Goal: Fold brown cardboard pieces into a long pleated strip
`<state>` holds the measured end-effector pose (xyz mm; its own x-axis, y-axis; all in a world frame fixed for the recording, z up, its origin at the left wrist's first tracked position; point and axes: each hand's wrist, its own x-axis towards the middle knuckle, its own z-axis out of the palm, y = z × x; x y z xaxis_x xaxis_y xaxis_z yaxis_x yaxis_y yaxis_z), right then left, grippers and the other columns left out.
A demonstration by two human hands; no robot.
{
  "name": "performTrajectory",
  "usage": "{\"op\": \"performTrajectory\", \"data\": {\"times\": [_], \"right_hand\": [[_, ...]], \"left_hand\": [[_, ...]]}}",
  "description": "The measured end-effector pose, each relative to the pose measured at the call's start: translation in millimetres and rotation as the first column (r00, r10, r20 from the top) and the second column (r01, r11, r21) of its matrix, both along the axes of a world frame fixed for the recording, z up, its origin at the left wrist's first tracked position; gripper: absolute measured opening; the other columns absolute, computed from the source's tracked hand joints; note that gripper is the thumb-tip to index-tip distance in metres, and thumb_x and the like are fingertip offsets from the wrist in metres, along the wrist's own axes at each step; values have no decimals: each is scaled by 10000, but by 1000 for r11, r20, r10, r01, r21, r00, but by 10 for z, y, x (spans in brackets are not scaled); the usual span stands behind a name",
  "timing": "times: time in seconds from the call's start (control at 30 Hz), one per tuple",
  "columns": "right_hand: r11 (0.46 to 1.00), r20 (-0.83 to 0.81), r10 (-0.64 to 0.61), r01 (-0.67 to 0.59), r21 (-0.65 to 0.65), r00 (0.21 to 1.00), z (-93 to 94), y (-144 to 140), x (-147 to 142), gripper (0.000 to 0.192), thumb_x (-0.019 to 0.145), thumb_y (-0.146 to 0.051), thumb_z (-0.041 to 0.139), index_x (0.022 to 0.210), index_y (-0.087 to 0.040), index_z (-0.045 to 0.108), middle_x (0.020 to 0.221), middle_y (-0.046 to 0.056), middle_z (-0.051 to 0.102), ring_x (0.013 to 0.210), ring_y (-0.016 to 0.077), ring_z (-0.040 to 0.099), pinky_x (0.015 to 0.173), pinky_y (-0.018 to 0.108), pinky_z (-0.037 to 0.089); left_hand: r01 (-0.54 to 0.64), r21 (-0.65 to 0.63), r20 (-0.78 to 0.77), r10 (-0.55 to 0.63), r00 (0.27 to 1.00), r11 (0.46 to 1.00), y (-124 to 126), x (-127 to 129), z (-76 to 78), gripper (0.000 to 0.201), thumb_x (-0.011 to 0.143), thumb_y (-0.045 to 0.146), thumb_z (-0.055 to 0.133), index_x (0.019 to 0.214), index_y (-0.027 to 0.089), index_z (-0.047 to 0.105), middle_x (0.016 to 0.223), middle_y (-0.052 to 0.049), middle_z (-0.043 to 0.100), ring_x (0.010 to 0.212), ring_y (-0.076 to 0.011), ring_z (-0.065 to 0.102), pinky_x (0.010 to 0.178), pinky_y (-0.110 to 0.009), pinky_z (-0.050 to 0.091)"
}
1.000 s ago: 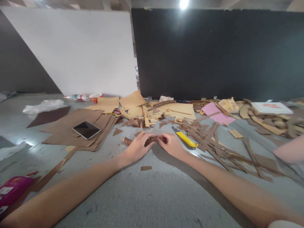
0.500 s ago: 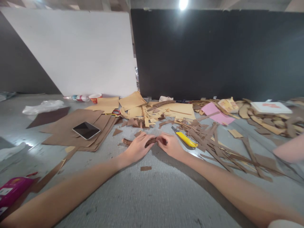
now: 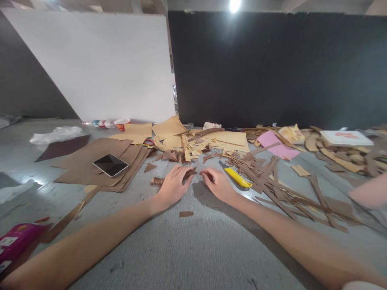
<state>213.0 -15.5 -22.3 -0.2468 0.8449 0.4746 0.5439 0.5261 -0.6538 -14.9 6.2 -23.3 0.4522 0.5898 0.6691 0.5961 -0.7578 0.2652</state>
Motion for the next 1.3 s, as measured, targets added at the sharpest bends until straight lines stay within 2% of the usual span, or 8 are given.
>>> {"op": "performTrajectory", "data": {"times": [0.3, 0.6, 0.73, 0.9, 1.0, 1.13, 1.2, 1.3], "right_hand": [[1000, -2, 5, -5, -13, 1000, 31, -16, -5, 242, 1050, -349, 499, 1004, -228, 703, 973, 56, 753, 867, 217, 694, 767, 327, 528], [999, 7, 21, -21, -45, 1000, 51, -41, -21, 255, 1054, -350, 488, 1015, -222, 705, 979, 62, 750, 876, 213, 692, 730, 308, 529], [998, 11, 25, -24, -64, 1000, 51, -49, -18, 267, 1053, -362, 481, 1023, -221, 706, 980, 67, 744, 871, 214, 683, 717, 309, 523], [997, 12, 37, -36, -61, 999, 25, -33, -8, 261, 1049, -356, 488, 1018, -216, 706, 955, 63, 733, 832, 207, 669, 720, 311, 512], [997, 9, 44, -43, -66, 999, 16, -25, -12, 264, 1055, -357, 486, 1010, -214, 703, 962, 64, 728, 838, 205, 667, 715, 306, 500], [994, -2, 54, -54, -97, 999, 38, -41, -13, 276, 1064, -419, 501, 1082, -212, 684, 922, 50, 706, 809, 199, 645, 679, 292, 482], [984, -14, 104, -105, -143, 994, 56, -59, -1, 301, 1065, -478, 519, 1117, -215, 657, 890, 34, 692, 784, 192, 626, 668, 283, 474], [952, -9, 227, -224, -208, 974, 62, -72, 18, 402, 1082, -569, 470, 972, -215, 627, 817, 18, 663, 731, 177, 584, 665, 277, 458]], "left_hand": [[-270, 41, 71, 267, 961, 962, 364, -279, 18, 465, 924, -18, 468, 1296, 184, 661, 1372, -121, 682, 1254, -317, 544, 1080, -510, 478], [-258, 4, -159, 255, 954, 966, 227, -132, -68, 281, 981, 150, 530, 1220, 177, 675, 1432, -181, 566, 1330, -361, 484, 1085, -550, 494], [-289, -98, -240, 259, 936, 952, 215, -120, -124, 300, 999, 176, 521, 1277, 136, 626, 1218, -200, 675, 1168, -359, 577, 986, -536, 528], [-175, -148, -267, 131, 955, 973, 249, -170, -166, 475, 911, 2, 465, 1343, 145, 601, 997, -149, 727, 1021, -325, 634, 907, -463, 548], [-67, -248, -154, 29, 988, 966, 252, -160, -129, 460, 940, 20, 455, 1343, 179, 610, 1014, -123, 739, 1024, -289, 678, 903, -417, 561], [206, -456, 256, -94, 962, 866, 183, -51, -50, 203, 1060, 276, 496, 1184, 229, 650, 1087, -73, 773, 1019, -230, 754, 912, -358, 582], [327, -580, 439, -52, 897, 747, 105, 18, -16, 248, 1068, 397, 511, 1220, 221, 595, 844, -26, 760, 706, -198, 756, 690, -307, 593], [389, -714, 428, -77, 900, 582, -31, 78, 32, 340, 1049, 491, 551, 1281, 243, 555, 674, 49, 690, 447, -155, 645, 487, -252, 494]]}}
